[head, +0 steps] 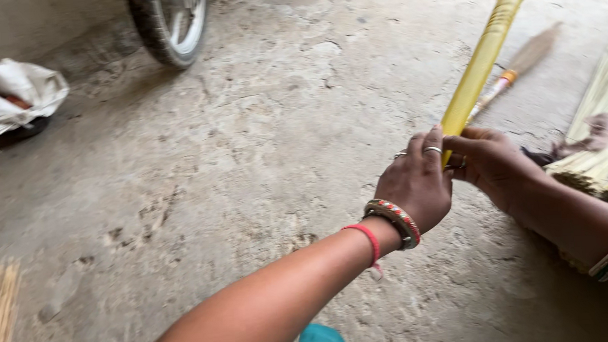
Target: The person picks up various brooms and broom heads from a cloth bag and arranges them into a neat pile on the floor. They handle the items one by one, placing them together before emptying the remaining contents of the bag.
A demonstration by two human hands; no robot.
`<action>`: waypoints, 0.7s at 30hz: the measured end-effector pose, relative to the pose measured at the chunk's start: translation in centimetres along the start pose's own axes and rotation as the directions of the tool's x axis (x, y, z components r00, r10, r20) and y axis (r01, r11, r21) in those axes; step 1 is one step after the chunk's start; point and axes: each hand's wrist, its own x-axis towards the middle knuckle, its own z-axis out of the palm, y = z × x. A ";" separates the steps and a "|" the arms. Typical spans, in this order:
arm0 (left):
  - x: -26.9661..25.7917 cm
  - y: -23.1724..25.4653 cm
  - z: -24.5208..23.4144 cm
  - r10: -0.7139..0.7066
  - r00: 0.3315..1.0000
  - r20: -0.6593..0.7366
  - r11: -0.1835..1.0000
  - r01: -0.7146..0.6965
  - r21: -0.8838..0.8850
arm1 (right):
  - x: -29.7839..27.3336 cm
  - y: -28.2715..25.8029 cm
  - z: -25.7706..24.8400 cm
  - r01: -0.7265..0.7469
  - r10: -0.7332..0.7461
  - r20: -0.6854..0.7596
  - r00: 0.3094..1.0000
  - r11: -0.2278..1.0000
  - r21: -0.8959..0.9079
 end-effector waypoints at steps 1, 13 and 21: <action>0.6 0.3 1.5 0.068 0.996 -0.060 0.997 -0.066 0.032 | 0.4 0.1 -1.6 0.012 -0.012 -0.011 1.000 1.000 -0.008; 7.8 1.5 13.2 0.062 0.915 0.398 0.917 -0.210 0.339 | 10.6 2.2 -18.3 -0.079 -0.004 -0.351 0.936 0.972 -0.221; 7.1 0.3 13.2 -0.035 0.890 0.455 0.949 -0.113 0.296 | 15.4 6.3 -23.8 -0.144 0.079 -0.230 0.970 0.948 -0.283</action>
